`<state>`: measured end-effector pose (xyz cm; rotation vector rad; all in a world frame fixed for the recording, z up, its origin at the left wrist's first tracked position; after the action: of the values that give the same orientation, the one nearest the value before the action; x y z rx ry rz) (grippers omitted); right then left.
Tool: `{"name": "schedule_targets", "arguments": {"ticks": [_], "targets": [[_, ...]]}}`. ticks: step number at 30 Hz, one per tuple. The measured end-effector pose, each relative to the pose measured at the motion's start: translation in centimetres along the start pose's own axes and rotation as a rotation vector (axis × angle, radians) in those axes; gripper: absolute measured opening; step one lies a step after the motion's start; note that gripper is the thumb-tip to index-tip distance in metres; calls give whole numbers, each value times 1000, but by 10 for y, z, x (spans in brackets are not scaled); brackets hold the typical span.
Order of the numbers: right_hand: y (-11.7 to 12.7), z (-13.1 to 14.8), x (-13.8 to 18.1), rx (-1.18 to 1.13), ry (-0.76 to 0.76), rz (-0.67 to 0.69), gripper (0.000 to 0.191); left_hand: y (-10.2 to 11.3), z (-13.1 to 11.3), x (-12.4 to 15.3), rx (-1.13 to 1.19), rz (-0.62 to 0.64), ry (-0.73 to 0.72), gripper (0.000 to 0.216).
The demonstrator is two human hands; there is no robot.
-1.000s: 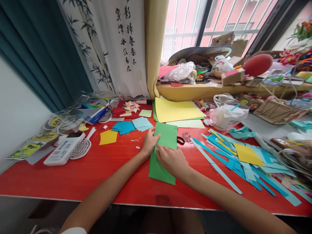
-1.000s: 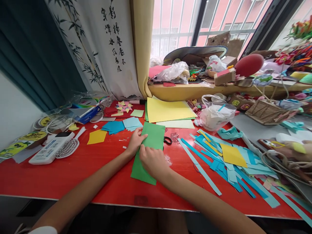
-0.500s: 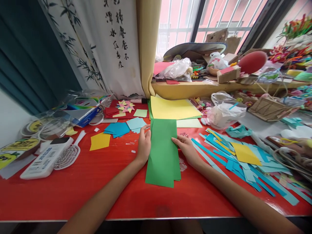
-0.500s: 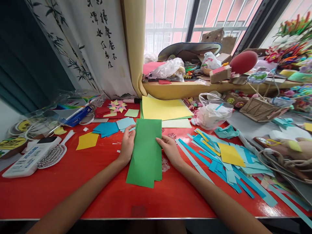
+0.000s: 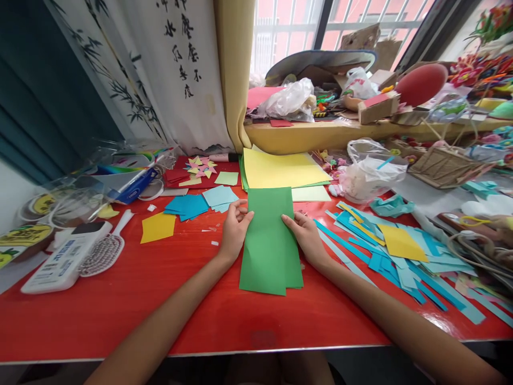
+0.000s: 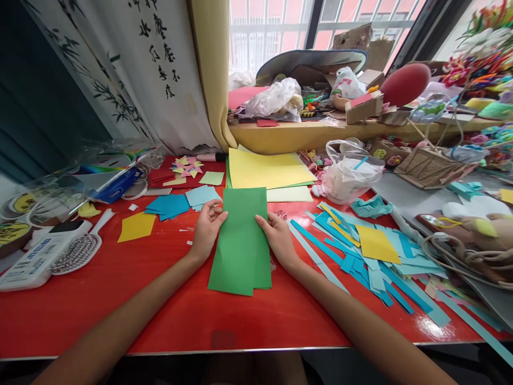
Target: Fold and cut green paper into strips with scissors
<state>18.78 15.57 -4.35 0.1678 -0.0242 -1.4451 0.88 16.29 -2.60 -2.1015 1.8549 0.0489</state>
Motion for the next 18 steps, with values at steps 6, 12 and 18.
{"name": "schedule_targets", "arguments": {"ticks": [6,12,18], "targets": [[10,1,-1,136,44,-85,32,2,4,1,-79,-21,-4,31],[19,9,0,172,104,-179,30,38,-27,-17,-182,-215,-90,20],[0,23,17,165,191,-132,26,39,-104,-5,-270,-276,-403,16]]}}
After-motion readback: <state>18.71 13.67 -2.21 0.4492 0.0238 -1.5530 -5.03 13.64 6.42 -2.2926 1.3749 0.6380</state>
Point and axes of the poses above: each hand's wrist, its own x-axis away from the middle knuckle, its own y-axis out of the back of the hand, z = x × y, the point moved 10 cm from there along -x, towards the middle knuckle, and after that the axes turned 11 degrees about x, right-handed, at the moved point
